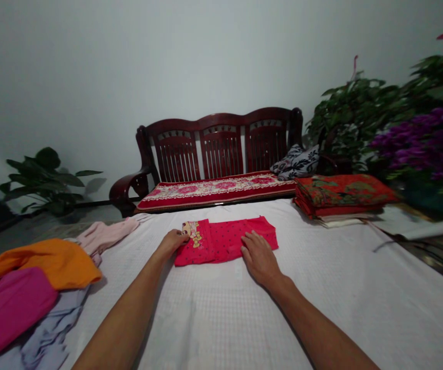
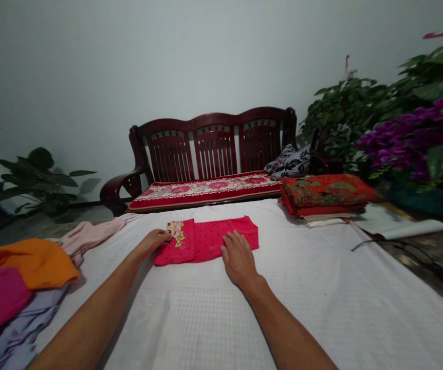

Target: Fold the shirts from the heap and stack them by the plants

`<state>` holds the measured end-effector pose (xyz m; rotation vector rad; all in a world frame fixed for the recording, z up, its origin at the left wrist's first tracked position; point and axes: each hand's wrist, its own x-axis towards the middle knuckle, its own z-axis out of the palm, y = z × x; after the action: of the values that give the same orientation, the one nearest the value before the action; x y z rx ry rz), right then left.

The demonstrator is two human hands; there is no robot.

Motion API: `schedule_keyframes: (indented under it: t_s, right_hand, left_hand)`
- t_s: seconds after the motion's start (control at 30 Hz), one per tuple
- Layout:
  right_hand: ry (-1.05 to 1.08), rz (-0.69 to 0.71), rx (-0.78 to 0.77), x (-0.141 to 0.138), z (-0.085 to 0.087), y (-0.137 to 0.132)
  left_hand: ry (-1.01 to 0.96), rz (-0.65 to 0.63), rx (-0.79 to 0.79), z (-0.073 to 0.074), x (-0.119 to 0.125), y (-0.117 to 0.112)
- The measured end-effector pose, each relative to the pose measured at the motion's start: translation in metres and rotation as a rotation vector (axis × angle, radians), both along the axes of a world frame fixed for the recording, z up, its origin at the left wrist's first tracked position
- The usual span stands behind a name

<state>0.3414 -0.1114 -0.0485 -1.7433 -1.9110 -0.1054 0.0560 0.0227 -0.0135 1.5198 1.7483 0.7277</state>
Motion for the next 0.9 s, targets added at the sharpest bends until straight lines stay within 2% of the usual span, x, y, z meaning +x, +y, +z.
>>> schedule_keyframes:
  t_s: [0.27,0.37,0.47,0.53,0.63,0.7,0.77,0.9]
  right_hand:
    - [0.058,0.008,0.08,0.002,-0.005,0.003]
    - [0.114,-0.114,0.101,0.016,0.001,0.005]
    - [0.139,-0.33,0.047,0.039,0.013,0.007]
    - [0.144,-0.445,-0.027,0.055,0.02,0.01]
    - [0.186,-0.535,-0.179,0.071,0.029,0.018]
    - [0.2,-0.552,-0.301,0.077,0.035,0.027]
    - [0.185,-0.538,-0.416,0.079,0.042,0.037]
    - [0.167,-0.526,-0.604,0.081,0.054,0.05]
  left_hand:
    - [-0.08,-0.062,-0.045,0.004,0.0,-0.005]
    - [-0.011,0.012,0.001,0.004,-0.006,-0.006]
    - [0.186,0.044,0.193,0.005,-0.005,-0.014]
    - [0.306,-0.064,0.382,0.005,0.006,-0.027]
    - [0.334,-0.387,0.575,0.005,0.037,-0.059]
    - [0.336,-0.562,0.626,0.005,0.061,-0.082]
    - [0.36,-0.677,0.655,0.003,0.082,-0.103]
    - [0.456,-0.775,0.634,-0.006,0.108,-0.124]
